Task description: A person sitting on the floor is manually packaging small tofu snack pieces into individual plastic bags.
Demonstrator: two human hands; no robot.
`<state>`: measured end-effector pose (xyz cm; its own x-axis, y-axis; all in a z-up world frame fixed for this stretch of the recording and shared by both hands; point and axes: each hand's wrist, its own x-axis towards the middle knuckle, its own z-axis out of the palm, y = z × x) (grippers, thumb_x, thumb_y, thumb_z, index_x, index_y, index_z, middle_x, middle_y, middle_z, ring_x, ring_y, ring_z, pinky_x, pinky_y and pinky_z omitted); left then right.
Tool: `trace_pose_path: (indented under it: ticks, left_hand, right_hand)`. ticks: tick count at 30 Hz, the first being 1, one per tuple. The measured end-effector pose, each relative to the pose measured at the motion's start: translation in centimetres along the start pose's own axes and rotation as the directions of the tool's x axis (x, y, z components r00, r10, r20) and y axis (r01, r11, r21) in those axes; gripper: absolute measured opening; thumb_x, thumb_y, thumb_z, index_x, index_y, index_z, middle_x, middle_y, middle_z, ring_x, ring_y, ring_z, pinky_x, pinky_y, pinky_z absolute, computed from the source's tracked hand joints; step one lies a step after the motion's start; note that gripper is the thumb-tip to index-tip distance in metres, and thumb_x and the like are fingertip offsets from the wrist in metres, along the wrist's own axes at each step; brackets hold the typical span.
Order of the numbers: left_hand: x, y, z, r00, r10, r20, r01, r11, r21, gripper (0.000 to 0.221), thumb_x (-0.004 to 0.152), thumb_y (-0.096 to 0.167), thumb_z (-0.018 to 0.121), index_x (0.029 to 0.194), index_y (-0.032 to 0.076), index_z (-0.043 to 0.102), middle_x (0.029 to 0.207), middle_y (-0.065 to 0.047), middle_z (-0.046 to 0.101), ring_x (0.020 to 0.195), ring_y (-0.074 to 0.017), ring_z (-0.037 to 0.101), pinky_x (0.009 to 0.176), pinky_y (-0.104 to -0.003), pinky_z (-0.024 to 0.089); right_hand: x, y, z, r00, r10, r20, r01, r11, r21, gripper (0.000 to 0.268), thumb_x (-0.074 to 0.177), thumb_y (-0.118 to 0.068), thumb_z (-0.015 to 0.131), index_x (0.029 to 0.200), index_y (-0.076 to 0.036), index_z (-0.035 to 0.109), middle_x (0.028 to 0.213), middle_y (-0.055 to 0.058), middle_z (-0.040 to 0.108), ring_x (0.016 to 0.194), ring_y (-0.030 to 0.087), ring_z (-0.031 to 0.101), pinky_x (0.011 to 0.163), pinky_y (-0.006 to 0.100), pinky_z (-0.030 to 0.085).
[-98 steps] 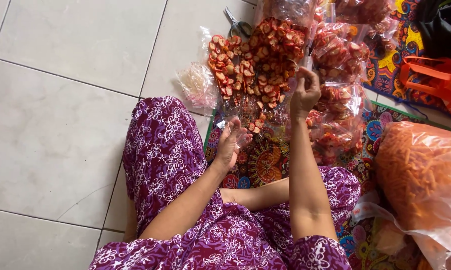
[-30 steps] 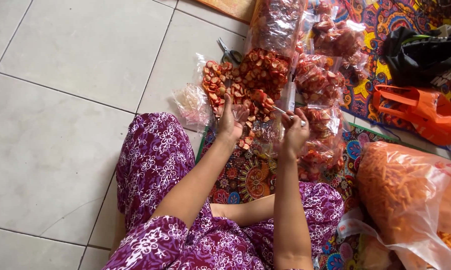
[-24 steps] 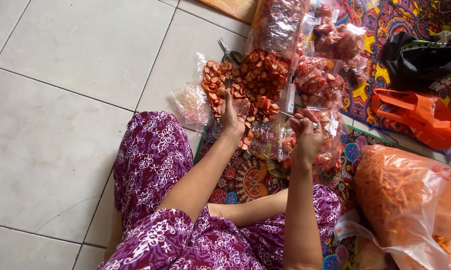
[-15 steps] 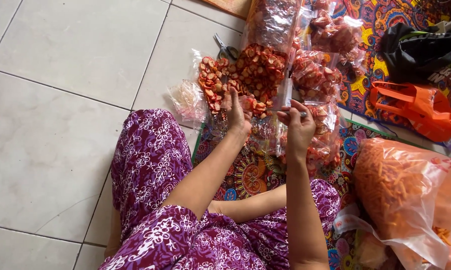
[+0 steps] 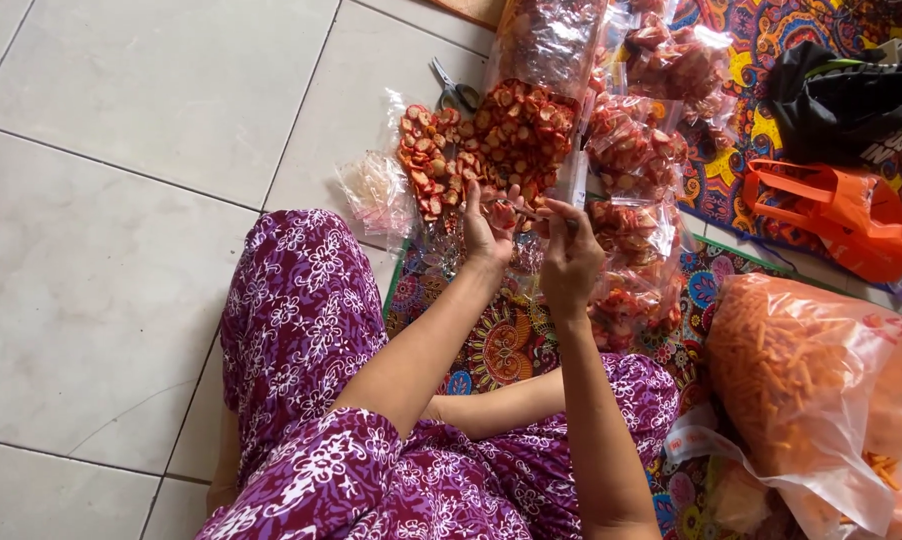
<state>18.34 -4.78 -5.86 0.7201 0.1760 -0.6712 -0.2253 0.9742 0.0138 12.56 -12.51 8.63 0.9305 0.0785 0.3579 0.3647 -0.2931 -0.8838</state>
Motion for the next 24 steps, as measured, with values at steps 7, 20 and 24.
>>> trace_pose_path:
  ticks: [7,20,24]
  left_hand:
    - [2.0,-0.3,-0.9,0.996,-0.077,0.039,0.083,0.981,-0.176,0.012,0.098,0.020,0.062,0.099,0.008,0.064,0.105,-0.018,0.076,0.098,-0.0307,0.075,0.090,-0.042,0.065]
    - [0.0,4.3,0.5,0.995,0.026,-0.092,-0.029,0.999,-0.028,0.028,0.096,0.033,0.068,0.098,0.006,0.061,0.084,-0.010,0.067,0.079,-0.0241,0.073,0.084,-0.039,0.069]
    - [-0.9,6.2,0.3,0.991,0.086,-0.106,-0.075,0.992,0.106,0.039,0.093,0.048,0.068,0.110,0.017,0.053,0.096,-0.007,0.054,0.092,-0.0276,0.067,0.096,-0.050,0.063]
  right_hand:
    - [-0.6,0.8,-1.1,0.941,-0.304,0.151,0.327,0.930,-0.169,0.019,0.104,0.002,0.057,0.112,-0.004,0.074,0.099,0.013,0.075,0.086,0.026,0.076,0.074,0.036,0.062]
    - [-2.8,4.6,-0.8,0.914,-0.388,-0.116,0.356,0.906,-0.227,0.021,0.108,-0.002,0.050,0.120,-0.002,0.067,0.103,0.014,0.073,0.087,0.022,0.072,0.077,0.032,0.060]
    - [-1.7,7.8,-0.8,0.952,-0.121,-0.282,0.058,0.974,-0.221,0.023,0.109,-0.003,0.047,0.124,0.004,0.062,0.106,0.019,0.069,0.092,0.025,0.071,0.083,0.035,0.060]
